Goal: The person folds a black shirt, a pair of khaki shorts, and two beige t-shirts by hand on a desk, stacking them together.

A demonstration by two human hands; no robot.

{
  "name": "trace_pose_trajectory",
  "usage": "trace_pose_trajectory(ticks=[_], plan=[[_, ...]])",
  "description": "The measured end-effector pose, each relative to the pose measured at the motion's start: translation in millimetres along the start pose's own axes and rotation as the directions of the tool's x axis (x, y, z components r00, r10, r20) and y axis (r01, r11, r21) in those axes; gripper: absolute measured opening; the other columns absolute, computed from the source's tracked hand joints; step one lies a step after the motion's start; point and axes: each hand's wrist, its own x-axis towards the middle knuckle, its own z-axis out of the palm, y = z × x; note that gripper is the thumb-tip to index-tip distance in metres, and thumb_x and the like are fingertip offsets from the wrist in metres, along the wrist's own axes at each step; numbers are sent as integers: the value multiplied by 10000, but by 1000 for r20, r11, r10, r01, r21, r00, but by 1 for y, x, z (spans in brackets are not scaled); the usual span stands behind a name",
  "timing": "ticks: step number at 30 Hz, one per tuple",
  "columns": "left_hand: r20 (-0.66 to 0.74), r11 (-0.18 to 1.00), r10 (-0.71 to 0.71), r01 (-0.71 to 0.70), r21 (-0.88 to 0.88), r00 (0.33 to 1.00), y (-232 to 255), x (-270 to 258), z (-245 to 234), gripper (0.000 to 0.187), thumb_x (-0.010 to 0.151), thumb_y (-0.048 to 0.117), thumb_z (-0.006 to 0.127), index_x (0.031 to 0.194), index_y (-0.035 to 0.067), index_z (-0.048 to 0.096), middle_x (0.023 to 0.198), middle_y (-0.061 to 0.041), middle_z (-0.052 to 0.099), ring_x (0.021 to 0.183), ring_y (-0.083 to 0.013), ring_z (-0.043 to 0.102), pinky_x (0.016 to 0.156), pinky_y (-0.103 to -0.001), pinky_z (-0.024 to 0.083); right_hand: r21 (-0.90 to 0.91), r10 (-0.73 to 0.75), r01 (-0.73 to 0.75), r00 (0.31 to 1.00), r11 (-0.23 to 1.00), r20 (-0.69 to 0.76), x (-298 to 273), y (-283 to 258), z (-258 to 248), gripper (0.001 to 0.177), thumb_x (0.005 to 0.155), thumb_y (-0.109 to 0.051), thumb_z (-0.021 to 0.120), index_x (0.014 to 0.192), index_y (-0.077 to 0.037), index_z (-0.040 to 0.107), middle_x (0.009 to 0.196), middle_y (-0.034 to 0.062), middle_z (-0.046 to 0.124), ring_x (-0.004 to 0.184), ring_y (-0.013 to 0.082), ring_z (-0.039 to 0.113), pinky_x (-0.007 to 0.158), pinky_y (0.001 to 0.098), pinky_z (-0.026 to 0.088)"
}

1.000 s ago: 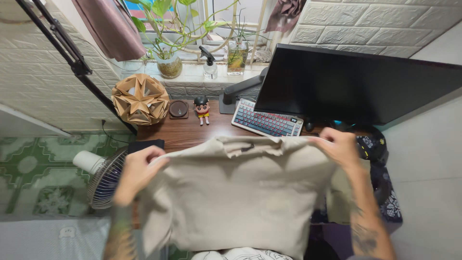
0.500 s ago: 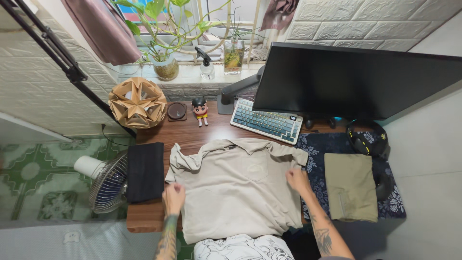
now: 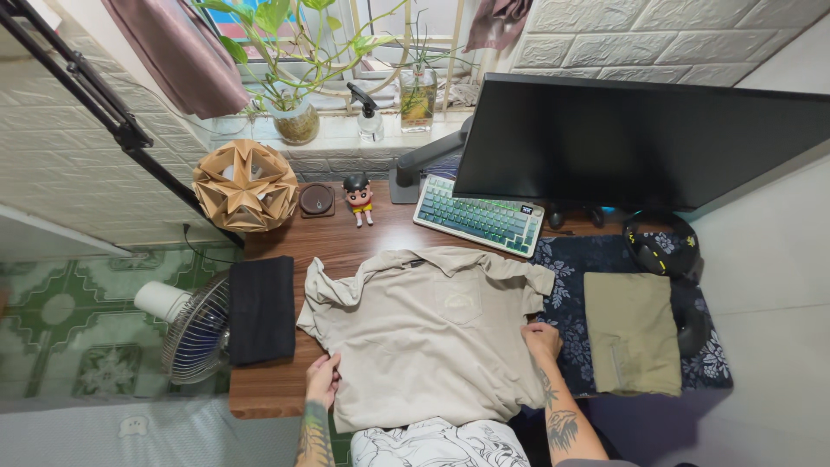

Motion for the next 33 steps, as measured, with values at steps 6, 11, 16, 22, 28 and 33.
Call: trace_pose_trajectory(ticks=[6, 11, 16, 22, 28, 33], plan=[[34, 971, 70, -60, -230, 997, 26, -17, 16, 356, 892, 140, 786, 1152, -93, 717, 1137, -232, 733, 944, -252, 688, 864, -399, 571, 185, -116, 136, 987, 973, -114, 81, 62, 41, 413, 925, -345, 638, 1010, 25, 799, 1003, 198, 787, 939, 354, 718, 858, 419, 510], [123, 968, 248, -240, -71, 961, 67, -21, -16, 139, 944, 206, 749, 975, 99, 665, 918, -23, 662, 803, -117, 567, 658, -282, 406, 718, -125, 102, 992, 689, -21, 76, 37, -29, 145, 857, -13, 729, 994, -59, 718, 947, 101, 719, 866, 198, 639, 791, 305, 492], [244, 788, 562, -601, 132, 790, 132, -58, -44, 189, 990, 176, 708, 821, 109, 660, 697, 48, 516, 672, -57, 394, 603, -217, 299, 850, -328, 189, 945, 491, -21, 27, -22, -150, 167, 897, 13, 719, 997, -104, 653, 954, 63, 690, 810, 150, 617, 746, 230, 479], [245, 827, 527, -558, 74, 814, 234, -183, -37, 114, 992, 135, 702, 1032, 32, 728, 954, -137, 756, 793, -195, 675, 627, -307, 556, 715, -402, 349, 910, 606, -103, -42, -93, -254, 186, 930, -5, 730, 1074, -118, 695, 959, 43, 719, 758, 82, 596, 668, 188, 462], [244, 668, 678, -720, 189, 693, 273, -213, -30, 173, 970, 150, 730, 1061, 5, 755, 1007, -103, 774, 892, -108, 665, 821, -231, 543, 626, -441, 441, 881, 643, -168, -95, -143, -298, 81, 967, -66, 741, 1016, -57, 677, 685, 36, 614, 502, 44, 344, 447, 177, 245], [279, 600, 690, -743, 296, 668, 298, -232, -25, 220, 977, 210, 722, 997, -8, 737, 806, -61, 730, 392, -104, 421, 360, -222, 342, 567, -449, 467, 874, 678, -184, -105, -166, -314, 103, 975, -68, 766, 1015, -23, 682, 754, 111, 664, 528, 119, 526, 547, 224, 465]])
